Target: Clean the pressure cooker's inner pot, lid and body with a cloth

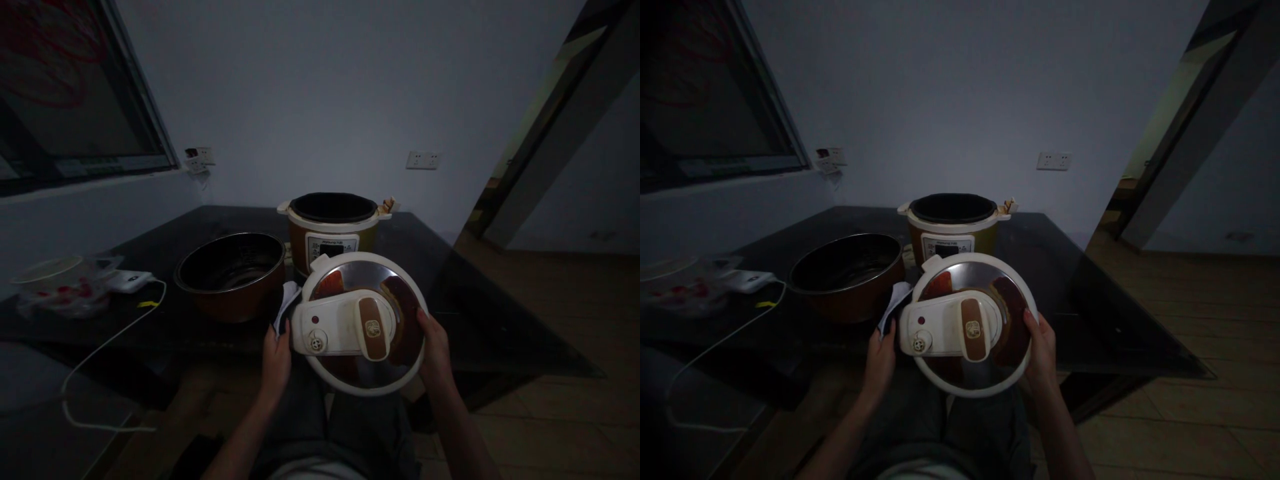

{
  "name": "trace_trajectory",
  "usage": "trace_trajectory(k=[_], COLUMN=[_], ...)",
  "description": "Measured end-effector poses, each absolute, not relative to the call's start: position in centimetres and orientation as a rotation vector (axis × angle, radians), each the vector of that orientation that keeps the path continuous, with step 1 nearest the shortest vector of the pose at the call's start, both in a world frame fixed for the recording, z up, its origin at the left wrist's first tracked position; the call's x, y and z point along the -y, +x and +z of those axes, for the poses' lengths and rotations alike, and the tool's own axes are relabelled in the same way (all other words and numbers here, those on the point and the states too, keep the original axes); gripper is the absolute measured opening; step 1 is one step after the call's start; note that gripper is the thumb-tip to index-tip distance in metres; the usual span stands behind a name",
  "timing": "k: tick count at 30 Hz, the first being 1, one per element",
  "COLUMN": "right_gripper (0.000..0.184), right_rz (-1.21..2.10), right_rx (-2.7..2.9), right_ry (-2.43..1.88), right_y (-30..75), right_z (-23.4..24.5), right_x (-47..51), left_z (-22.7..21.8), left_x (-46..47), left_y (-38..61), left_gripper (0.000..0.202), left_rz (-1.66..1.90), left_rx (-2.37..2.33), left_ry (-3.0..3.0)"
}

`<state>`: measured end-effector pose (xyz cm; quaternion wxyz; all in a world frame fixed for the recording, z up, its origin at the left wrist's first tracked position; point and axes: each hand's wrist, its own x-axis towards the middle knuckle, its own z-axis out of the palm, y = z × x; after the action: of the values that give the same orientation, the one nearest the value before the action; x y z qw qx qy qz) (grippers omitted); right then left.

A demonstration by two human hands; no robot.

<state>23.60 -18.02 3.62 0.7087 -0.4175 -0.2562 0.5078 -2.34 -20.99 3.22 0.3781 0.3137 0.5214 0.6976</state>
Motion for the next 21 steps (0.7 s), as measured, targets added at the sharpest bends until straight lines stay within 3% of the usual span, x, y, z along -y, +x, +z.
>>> trace_trajectory(k=[6, 11, 14, 21], right_gripper=[0.038, 0.04, 0.039, 0.039], right_rz=[1.124, 1.142, 1.155, 1.138], right_rx=[0.605, 0.612, 0.607, 0.606], right_ry=[-0.942, -0.942, -0.932, -0.96], right_y=[23.8, 23.9, 24.0, 24.2], right_z=[3.5, 3.3, 3.2, 2.9], right_x=[18.0, 18.1, 18.2, 18.1], left_z=[0.5, -1.0, -0.3, 5.5], left_x=[24.6, 25.8, 24.4, 18.1], left_y=[-0.1, 0.9, -0.1, -2.8], left_gripper=[0.059, 0.07, 0.064, 0.022], left_rz=[1.826, 1.817, 1.863, 1.657], left_rx=[-1.266, -1.268, -1.303, -1.282], left_ry=[0.933, 0.923, 0.989, 1.117])
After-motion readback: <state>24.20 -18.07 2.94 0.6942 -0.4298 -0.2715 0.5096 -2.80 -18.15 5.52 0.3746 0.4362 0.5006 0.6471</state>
